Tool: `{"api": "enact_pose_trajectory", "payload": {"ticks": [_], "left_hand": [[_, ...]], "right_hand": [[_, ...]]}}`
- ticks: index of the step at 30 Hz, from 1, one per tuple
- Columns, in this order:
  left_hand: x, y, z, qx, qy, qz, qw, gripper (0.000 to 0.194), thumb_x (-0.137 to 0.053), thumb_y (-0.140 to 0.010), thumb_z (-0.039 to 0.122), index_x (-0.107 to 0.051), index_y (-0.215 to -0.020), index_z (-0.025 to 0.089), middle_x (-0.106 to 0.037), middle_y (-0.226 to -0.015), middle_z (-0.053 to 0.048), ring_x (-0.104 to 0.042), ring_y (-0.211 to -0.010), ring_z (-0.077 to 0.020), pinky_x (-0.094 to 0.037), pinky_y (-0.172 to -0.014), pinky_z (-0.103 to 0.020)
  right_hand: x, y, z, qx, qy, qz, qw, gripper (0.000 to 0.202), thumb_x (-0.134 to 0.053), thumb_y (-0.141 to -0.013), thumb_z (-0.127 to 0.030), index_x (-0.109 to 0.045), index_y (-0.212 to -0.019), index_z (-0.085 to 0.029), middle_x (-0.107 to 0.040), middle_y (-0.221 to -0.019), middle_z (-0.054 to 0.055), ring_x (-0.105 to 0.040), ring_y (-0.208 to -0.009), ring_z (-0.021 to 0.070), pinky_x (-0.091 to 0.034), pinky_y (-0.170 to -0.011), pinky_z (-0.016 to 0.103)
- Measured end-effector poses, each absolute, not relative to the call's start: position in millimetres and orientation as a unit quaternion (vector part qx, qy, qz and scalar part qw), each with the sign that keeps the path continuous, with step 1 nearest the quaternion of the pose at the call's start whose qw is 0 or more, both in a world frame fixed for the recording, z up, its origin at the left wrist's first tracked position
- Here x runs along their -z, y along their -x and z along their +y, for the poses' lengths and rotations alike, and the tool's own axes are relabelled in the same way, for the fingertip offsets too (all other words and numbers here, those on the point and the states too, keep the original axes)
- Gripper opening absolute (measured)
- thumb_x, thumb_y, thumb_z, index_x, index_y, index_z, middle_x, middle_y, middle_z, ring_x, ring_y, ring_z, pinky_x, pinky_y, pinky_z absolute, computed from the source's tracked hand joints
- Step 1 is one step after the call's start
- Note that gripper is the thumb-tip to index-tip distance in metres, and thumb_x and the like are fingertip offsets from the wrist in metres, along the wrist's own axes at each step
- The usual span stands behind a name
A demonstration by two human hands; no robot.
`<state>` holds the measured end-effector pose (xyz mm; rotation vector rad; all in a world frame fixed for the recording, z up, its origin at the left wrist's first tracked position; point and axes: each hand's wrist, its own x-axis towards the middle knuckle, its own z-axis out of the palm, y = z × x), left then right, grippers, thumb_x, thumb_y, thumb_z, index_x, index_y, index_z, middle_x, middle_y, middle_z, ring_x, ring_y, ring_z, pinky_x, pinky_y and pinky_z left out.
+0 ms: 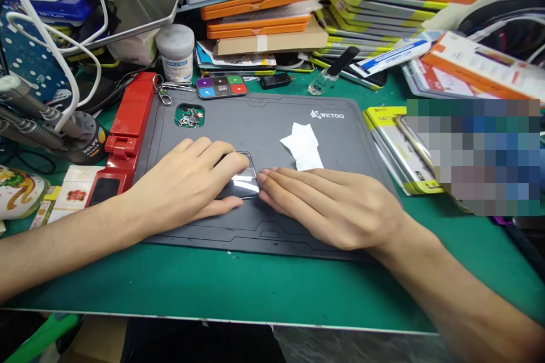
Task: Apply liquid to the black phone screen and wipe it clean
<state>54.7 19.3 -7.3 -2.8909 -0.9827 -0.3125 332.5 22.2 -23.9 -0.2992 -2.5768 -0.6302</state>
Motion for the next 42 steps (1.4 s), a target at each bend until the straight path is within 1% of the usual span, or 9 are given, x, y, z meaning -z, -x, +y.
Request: {"api": "enact_pose_trajectory", "payload": {"ticks": [5, 11, 15, 19, 23, 25, 31, 36, 42], "left_hand": [[8.4, -54.0, 19.6, 0.12, 0.94, -0.319, 0.015, 0.043, -0.071, -0.103, 0.046, -0.05, -0.127, 0.018, -0.069, -0.135, -0.015, -0.068, -0.115, -0.0297, -0.05, -0.091, -0.039], [8.9, -53.1, 19.4, 0.128, 0.937, -0.326, -0.003, 0.041, -0.069, -0.103, 0.046, -0.05, -0.129, 0.02, -0.069, -0.135, -0.014, -0.068, -0.119, -0.0293, -0.052, -0.094, -0.039], [9.1, -52.9, 18.3, 0.128, 0.94, -0.316, 0.013, 0.04, -0.067, -0.104, 0.046, -0.051, -0.129, 0.019, -0.069, -0.135, -0.016, -0.068, -0.12, -0.0303, -0.054, -0.095, -0.04], [11.0, -53.6, 17.2, 0.118, 0.942, -0.311, 0.047, 0.041, -0.062, -0.107, 0.049, -0.051, -0.131, 0.018, -0.07, -0.132, -0.017, -0.069, -0.115, -0.0316, -0.056, -0.091, -0.041], [12.9, -53.5, 17.5, 0.117, 0.943, -0.308, 0.053, 0.04, -0.054, -0.11, 0.053, -0.053, -0.128, 0.018, -0.069, -0.132, -0.018, -0.069, -0.114, -0.032, -0.055, -0.091, -0.042], [13.0, -53.2, 18.1, 0.12, 0.943, -0.308, 0.044, 0.037, -0.052, -0.111, 0.051, -0.053, -0.128, 0.018, -0.069, -0.132, -0.017, -0.068, -0.115, -0.0315, -0.055, -0.092, -0.042], [11.9, -52.9, 18.5, 0.124, 0.943, -0.306, 0.043, 0.033, -0.056, -0.109, 0.047, -0.054, -0.125, 0.018, -0.07, -0.132, -0.017, -0.068, -0.112, -0.0307, -0.054, -0.09, -0.041], [10.8, -52.7, 18.5, 0.12, 0.942, -0.308, 0.049, 0.036, -0.061, -0.107, 0.048, -0.055, -0.124, 0.017, -0.071, -0.131, -0.016, -0.069, -0.111, -0.031, -0.054, -0.09, -0.041], [10.5, -51.8, 19.6, 0.119, 0.943, -0.311, 0.03, 0.042, -0.055, -0.109, 0.056, -0.056, -0.125, 0.018, -0.072, -0.128, -0.015, -0.069, -0.111, -0.03, -0.054, -0.092, -0.041]], "right_hand": [[30.7, -337.0, 21.7, 0.168, 0.124, -0.944, 0.254, 0.041, -0.077, -0.095, -0.009, -0.071, -0.136, -0.01, -0.085, -0.115, 0.013, -0.083, -0.101, 0.0273, -0.071, -0.08, 0.037], [31.2, -338.2, 21.0, 0.15, 0.124, -0.946, 0.261, 0.043, -0.078, -0.094, -0.007, -0.072, -0.136, -0.007, -0.085, -0.113, 0.015, -0.083, -0.101, 0.0274, -0.069, -0.082, 0.037], [30.9, -339.1, 20.2, 0.105, 0.169, -0.943, 0.267, 0.048, -0.075, -0.098, -0.012, -0.068, -0.145, -0.019, -0.086, -0.114, 0.008, -0.083, -0.098, 0.0251, -0.068, -0.085, 0.037], [27.8, -335.6, 20.7, 0.037, 0.258, -0.93, 0.26, 0.049, -0.075, -0.101, -0.028, -0.065, -0.149, -0.024, -0.086, -0.112, 0.006, -0.082, -0.092, 0.0252, -0.066, -0.083, 0.037], [28.2, -327.4, 22.8, -0.089, 0.328, -0.907, 0.249, 0.077, -0.078, -0.097, -0.051, -0.049, -0.162, -0.023, -0.073, -0.145, 0.016, -0.074, -0.127, 0.0334, -0.062, -0.104, 0.049], [29.6, -324.1, 23.5, -0.145, 0.35, -0.894, 0.241, 0.084, -0.077, -0.097, -0.054, -0.04, -0.167, -0.026, -0.064, -0.157, 0.017, -0.066, -0.139, 0.035, -0.057, -0.112, 0.055], [29.7, -322.0, 23.5, -0.229, 0.367, -0.868, 0.243, 0.078, -0.074, -0.101, -0.042, -0.037, -0.169, -0.034, -0.068, -0.153, 0.011, -0.063, -0.143, 0.0333, -0.052, -0.117, 0.06], [30.6, -321.6, 25.2, -0.196, 0.348, -0.884, 0.244, 0.071, -0.073, -0.101, -0.038, -0.043, -0.165, -0.031, -0.069, -0.151, 0.011, -0.067, -0.136, 0.0313, -0.055, -0.113, 0.054], [31.4, -323.3, 27.1, -0.162, 0.334, -0.898, 0.237, 0.064, -0.072, -0.102, -0.043, -0.051, -0.16, -0.027, -0.071, -0.148, 0.013, -0.07, -0.131, 0.0318, -0.056, -0.111, 0.052]]}}
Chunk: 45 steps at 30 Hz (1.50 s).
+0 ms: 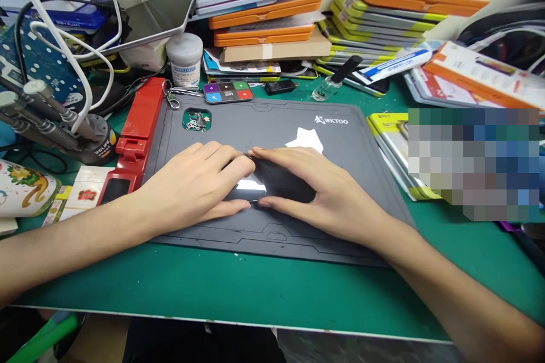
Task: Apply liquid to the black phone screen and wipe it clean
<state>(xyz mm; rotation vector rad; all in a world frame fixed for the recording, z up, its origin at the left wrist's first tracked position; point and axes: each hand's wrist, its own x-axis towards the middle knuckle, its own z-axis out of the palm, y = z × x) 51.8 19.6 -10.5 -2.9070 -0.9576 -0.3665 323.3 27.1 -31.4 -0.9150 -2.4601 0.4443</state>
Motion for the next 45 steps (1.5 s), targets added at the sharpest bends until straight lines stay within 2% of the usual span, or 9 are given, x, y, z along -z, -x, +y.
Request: {"api": "enact_pose_trajectory", "payload": {"ticks": [8, 15, 19, 25, 32, 45], "left_hand": [[12.8, -51.1, 19.7, 0.121, 0.942, -0.31, 0.04, 0.047, -0.06, -0.106, 0.058, -0.057, -0.125, 0.015, -0.073, -0.125, -0.017, -0.07, -0.11, -0.0316, -0.055, -0.091, -0.042], [11.7, -50.6, 19.6, 0.121, 0.944, -0.304, 0.05, 0.051, -0.059, -0.106, 0.06, -0.056, -0.128, 0.014, -0.073, -0.124, -0.016, -0.07, -0.11, -0.0318, -0.056, -0.091, -0.042], [10.5, -51.1, 19.7, 0.127, 0.944, -0.3, 0.049, 0.049, -0.062, -0.105, 0.058, -0.057, -0.125, 0.013, -0.074, -0.122, -0.015, -0.071, -0.109, -0.0319, -0.056, -0.089, -0.042], [9.8, -51.7, 19.7, 0.144, 0.946, -0.284, 0.064, 0.052, -0.055, -0.108, 0.059, -0.06, -0.126, 0.01, -0.075, -0.121, -0.017, -0.073, -0.109, -0.0323, -0.058, -0.086, -0.042], [9.4, -51.5, 17.6, 0.125, 0.949, -0.262, 0.124, 0.047, -0.057, -0.109, 0.052, -0.067, -0.126, 0.009, -0.075, -0.132, -0.021, -0.074, -0.114, -0.0352, -0.061, -0.091, -0.046], [3.5, -53.1, 18.8, 0.136, 0.948, -0.243, 0.157, 0.041, -0.053, -0.112, 0.044, -0.073, -0.12, 0.009, -0.079, -0.128, -0.019, -0.077, -0.116, -0.0322, -0.066, -0.093, -0.045]], "right_hand": [[29.2, -324.1, 25.9, -0.163, 0.342, -0.893, 0.242, 0.058, -0.076, -0.1, -0.038, -0.058, -0.154, -0.028, -0.072, -0.148, 0.009, -0.07, -0.133, 0.0291, -0.056, -0.113, 0.048], [26.5, -324.7, 26.1, -0.182, 0.352, -0.887, 0.237, 0.055, -0.077, -0.099, -0.039, -0.063, -0.15, -0.024, -0.072, -0.148, 0.009, -0.07, -0.133, 0.0295, -0.056, -0.115, 0.048], [24.6, -324.5, 25.7, -0.186, 0.358, -0.885, 0.232, 0.054, -0.075, -0.1, -0.04, -0.063, -0.151, -0.025, -0.071, -0.149, 0.009, -0.069, -0.135, 0.0296, -0.055, -0.115, 0.049], [22.3, -322.1, 25.2, -0.196, 0.37, -0.879, 0.229, 0.054, -0.073, -0.101, -0.039, -0.062, -0.153, -0.028, -0.071, -0.15, 0.007, -0.068, -0.137, 0.0296, -0.054, -0.117, 0.051], [22.5, -323.1, 27.3, -0.214, 0.372, -0.873, 0.231, 0.055, -0.073, -0.101, -0.039, -0.061, -0.154, -0.028, -0.07, -0.151, 0.007, -0.066, -0.138, 0.029, -0.053, -0.118, 0.051], [24.2, -325.8, 28.2, -0.205, 0.354, -0.883, 0.229, 0.056, -0.074, -0.101, -0.034, -0.06, -0.153, -0.018, -0.069, -0.152, 0.012, -0.064, -0.141, 0.0274, -0.052, -0.119, 0.048]]}}
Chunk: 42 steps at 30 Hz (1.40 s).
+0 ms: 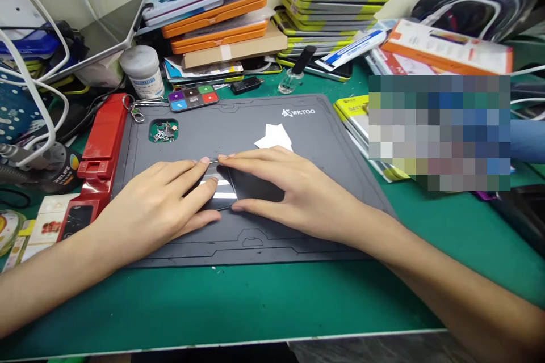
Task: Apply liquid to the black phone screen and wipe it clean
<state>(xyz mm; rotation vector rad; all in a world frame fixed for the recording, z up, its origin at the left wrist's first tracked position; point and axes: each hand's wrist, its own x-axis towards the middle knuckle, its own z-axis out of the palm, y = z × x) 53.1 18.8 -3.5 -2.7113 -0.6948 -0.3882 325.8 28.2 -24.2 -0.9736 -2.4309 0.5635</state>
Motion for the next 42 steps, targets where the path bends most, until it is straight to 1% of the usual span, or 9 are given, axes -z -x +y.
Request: {"api": "enact_pose_trajectory", "payload": {"ticks": [6, 10, 14, 20, 27, 30, 34, 38, 42], "left_hand": [[2.4, -53.9, 17.2, 0.123, 0.947, -0.239, 0.174, 0.041, -0.054, -0.112, 0.044, -0.075, -0.12, 0.009, -0.078, -0.13, -0.02, -0.077, -0.116, -0.0312, -0.066, -0.094, -0.044], [3.0, -53.6, 17.3, 0.121, 0.947, -0.24, 0.175, 0.039, -0.053, -0.112, 0.042, -0.075, -0.118, 0.011, -0.078, -0.131, -0.019, -0.077, -0.115, -0.0294, -0.066, -0.096, -0.042], [5.9, -52.9, 18.0, 0.121, 0.947, -0.238, 0.177, 0.041, -0.052, -0.112, 0.044, -0.075, -0.118, 0.01, -0.077, -0.133, -0.02, -0.077, -0.117, -0.0315, -0.066, -0.092, -0.043], [9.5, -51.0, 17.2, 0.114, 0.948, -0.242, 0.173, 0.044, -0.048, -0.113, 0.044, -0.075, -0.124, 0.01, -0.075, -0.136, -0.022, -0.076, -0.119, -0.0323, -0.066, -0.093, -0.045], [10.9, -51.3, 15.5, 0.102, 0.95, -0.23, 0.186, 0.041, -0.057, -0.11, 0.043, -0.074, -0.123, 0.008, -0.075, -0.135, -0.024, -0.076, -0.119, -0.0357, -0.066, -0.094, -0.048], [12.1, -51.3, 15.7, 0.105, 0.95, -0.237, 0.176, 0.04, -0.055, -0.111, 0.044, -0.074, -0.122, 0.01, -0.075, -0.136, -0.023, -0.076, -0.119, -0.0343, -0.065, -0.095, -0.046], [12.7, -51.6, 15.4, 0.118, 0.949, -0.243, 0.164, 0.042, -0.053, -0.112, 0.046, -0.074, -0.12, 0.011, -0.075, -0.135, -0.022, -0.076, -0.118, -0.0323, -0.064, -0.094, -0.044], [7.0, -48.6, 17.2, 0.131, 0.951, -0.261, 0.101, 0.044, -0.048, -0.113, 0.045, -0.076, -0.123, 0.012, -0.075, -0.138, -0.019, -0.074, -0.122, -0.0323, -0.064, -0.097, -0.045], [-3.3, -36.2, 28.8, 0.108, 0.952, -0.282, -0.039, 0.039, -0.043, -0.111, 0.021, -0.071, -0.137, 0.021, -0.073, -0.144, -0.009, -0.071, -0.129, -0.024, -0.06, -0.106, -0.038]], "right_hand": [[23.2, -325.2, 28.6, -0.209, 0.355, -0.882, 0.228, 0.055, -0.073, -0.101, -0.035, -0.06, -0.154, -0.024, -0.069, -0.151, 0.011, -0.065, -0.139, 0.0291, -0.054, -0.118, 0.052], [23.4, -324.9, 28.7, -0.206, 0.354, -0.883, 0.229, 0.056, -0.073, -0.101, -0.034, -0.061, -0.154, -0.023, -0.07, -0.15, 0.011, -0.066, -0.138, 0.029, -0.054, -0.117, 0.052], [22.5, -324.5, 27.6, -0.216, 0.361, -0.878, 0.23, 0.058, -0.075, -0.1, -0.035, -0.061, -0.154, -0.023, -0.069, -0.152, 0.011, -0.064, -0.141, 0.0285, -0.053, -0.12, 0.05], [19.2, -323.6, 25.7, -0.231, 0.38, -0.869, 0.217, 0.058, -0.075, -0.1, -0.037, -0.06, -0.155, -0.03, -0.068, -0.154, 0.008, -0.063, -0.142, 0.029, -0.051, -0.121, 0.054], [20.4, -321.9, 25.9, -0.224, 0.371, -0.873, 0.225, 0.056, -0.076, -0.099, -0.037, -0.062, -0.153, -0.029, -0.069, -0.152, 0.009, -0.066, -0.138, 0.029, -0.054, -0.118, 0.052], [21.4, -322.0, 25.4, -0.215, 0.367, -0.875, 0.231, 0.056, -0.077, -0.099, -0.037, -0.063, -0.153, -0.028, -0.07, -0.151, 0.009, -0.067, -0.136, 0.0288, -0.055, -0.118, 0.052], [21.7, -322.2, 24.9, -0.21, 0.373, -0.875, 0.225, 0.055, -0.075, -0.1, -0.038, -0.062, -0.153, -0.031, -0.07, -0.15, 0.008, -0.067, -0.136, 0.0297, -0.056, -0.117, 0.054], [21.4, -322.7, 25.1, -0.213, 0.376, -0.875, 0.217, 0.055, -0.075, -0.1, -0.039, -0.062, -0.153, -0.032, -0.069, -0.152, 0.008, -0.066, -0.138, 0.0299, -0.055, -0.117, 0.054], [22.1, -323.2, 25.2, -0.208, 0.374, -0.877, 0.218, 0.056, -0.076, -0.1, -0.039, -0.062, -0.153, -0.032, -0.07, -0.151, 0.007, -0.067, -0.137, 0.0291, -0.056, -0.117, 0.053]]}}
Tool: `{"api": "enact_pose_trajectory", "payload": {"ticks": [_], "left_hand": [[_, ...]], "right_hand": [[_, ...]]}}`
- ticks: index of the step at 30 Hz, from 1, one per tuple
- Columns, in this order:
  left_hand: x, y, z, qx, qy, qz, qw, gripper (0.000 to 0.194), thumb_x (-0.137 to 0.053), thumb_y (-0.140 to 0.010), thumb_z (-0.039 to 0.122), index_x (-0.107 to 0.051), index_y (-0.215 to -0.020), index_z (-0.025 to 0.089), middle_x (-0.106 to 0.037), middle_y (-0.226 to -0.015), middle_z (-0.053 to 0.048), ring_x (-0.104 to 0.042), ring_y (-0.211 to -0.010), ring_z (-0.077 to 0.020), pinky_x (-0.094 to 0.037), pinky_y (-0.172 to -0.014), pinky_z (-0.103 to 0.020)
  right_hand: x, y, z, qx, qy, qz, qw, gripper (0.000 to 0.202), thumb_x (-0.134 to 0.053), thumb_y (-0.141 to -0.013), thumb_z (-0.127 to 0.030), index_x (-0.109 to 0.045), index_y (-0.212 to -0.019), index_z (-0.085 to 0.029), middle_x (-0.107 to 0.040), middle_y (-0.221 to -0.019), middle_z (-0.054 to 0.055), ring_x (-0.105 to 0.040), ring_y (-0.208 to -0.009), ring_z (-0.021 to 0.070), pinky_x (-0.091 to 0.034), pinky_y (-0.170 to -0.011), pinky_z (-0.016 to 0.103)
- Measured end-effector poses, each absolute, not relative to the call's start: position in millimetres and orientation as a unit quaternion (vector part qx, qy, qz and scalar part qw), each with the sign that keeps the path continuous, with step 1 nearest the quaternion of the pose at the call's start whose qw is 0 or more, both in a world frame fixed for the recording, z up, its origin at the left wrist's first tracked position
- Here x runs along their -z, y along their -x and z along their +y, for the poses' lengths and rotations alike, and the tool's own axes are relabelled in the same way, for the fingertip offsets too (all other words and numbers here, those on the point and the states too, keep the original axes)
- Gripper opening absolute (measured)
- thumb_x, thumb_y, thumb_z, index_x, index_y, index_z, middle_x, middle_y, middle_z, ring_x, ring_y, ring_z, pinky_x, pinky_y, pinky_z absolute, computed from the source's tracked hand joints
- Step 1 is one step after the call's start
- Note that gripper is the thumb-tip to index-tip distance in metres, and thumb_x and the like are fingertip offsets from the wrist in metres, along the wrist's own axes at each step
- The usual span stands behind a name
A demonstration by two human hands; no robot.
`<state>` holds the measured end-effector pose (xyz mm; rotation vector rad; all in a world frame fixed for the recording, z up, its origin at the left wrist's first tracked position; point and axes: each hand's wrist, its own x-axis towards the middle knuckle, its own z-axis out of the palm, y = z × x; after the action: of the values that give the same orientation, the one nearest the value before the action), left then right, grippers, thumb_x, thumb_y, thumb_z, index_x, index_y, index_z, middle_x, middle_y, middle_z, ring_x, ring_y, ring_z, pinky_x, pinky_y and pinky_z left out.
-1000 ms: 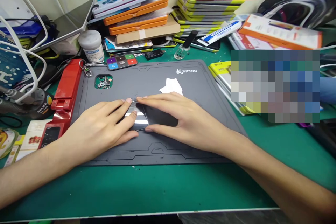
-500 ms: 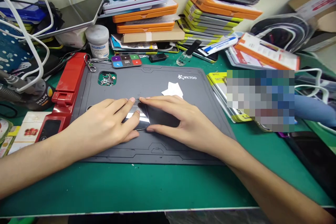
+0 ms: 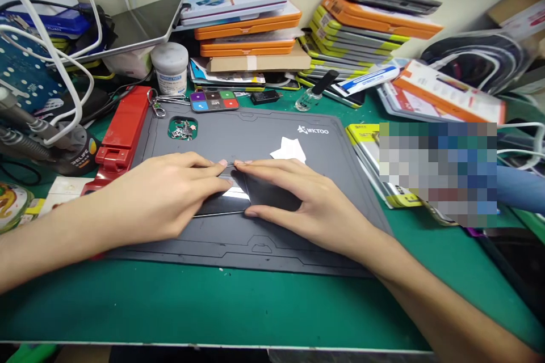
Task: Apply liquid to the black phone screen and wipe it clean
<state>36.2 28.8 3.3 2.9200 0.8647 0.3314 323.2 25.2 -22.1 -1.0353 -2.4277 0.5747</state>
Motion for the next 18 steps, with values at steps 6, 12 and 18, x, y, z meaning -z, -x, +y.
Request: {"api": "enact_pose_trajectory", "payload": {"ticks": [6, 12, 18], "left_hand": [[-15.2, -18.5, 50.3, -0.06, -0.918, 0.326, 0.219, 0.056, -0.044, -0.105, 0.012, -0.058, -0.155, 0.031, -0.071, -0.147, -0.002, -0.07, -0.13, -0.0182, -0.056, -0.107, -0.032], [-17.1, -16.1, 55.5, -0.052, -0.908, 0.319, 0.267, 0.054, -0.047, -0.105, 0.011, -0.059, -0.154, 0.031, -0.068, -0.151, -0.001, -0.065, -0.136, -0.0169, -0.051, -0.113, -0.031], [-15.6, -15.4, 51.7, -0.065, -0.911, 0.319, 0.254, 0.057, -0.047, -0.103, 0.01, -0.059, -0.153, 0.034, -0.071, -0.145, -0.002, -0.066, -0.132, -0.0175, -0.052, -0.109, -0.03]], "right_hand": [[26.2, -324.1, 24.1, -0.198, 0.369, -0.88, 0.225, 0.055, -0.076, -0.1, -0.039, -0.062, -0.153, -0.031, -0.07, -0.15, 0.007, -0.069, -0.134, 0.0294, -0.057, -0.114, 0.053], [30.1, -326.1, 23.6, -0.182, 0.37, -0.884, 0.222, 0.056, -0.075, -0.1, -0.041, -0.06, -0.153, -0.032, -0.071, -0.15, 0.005, -0.069, -0.133, 0.0288, -0.058, -0.113, 0.052], [27.6, -323.8, 22.3, -0.183, 0.372, -0.884, 0.218, 0.056, -0.073, -0.101, -0.043, -0.06, -0.155, -0.037, -0.071, -0.149, 0.004, -0.071, -0.132, 0.0307, -0.059, -0.112, 0.055]]}}
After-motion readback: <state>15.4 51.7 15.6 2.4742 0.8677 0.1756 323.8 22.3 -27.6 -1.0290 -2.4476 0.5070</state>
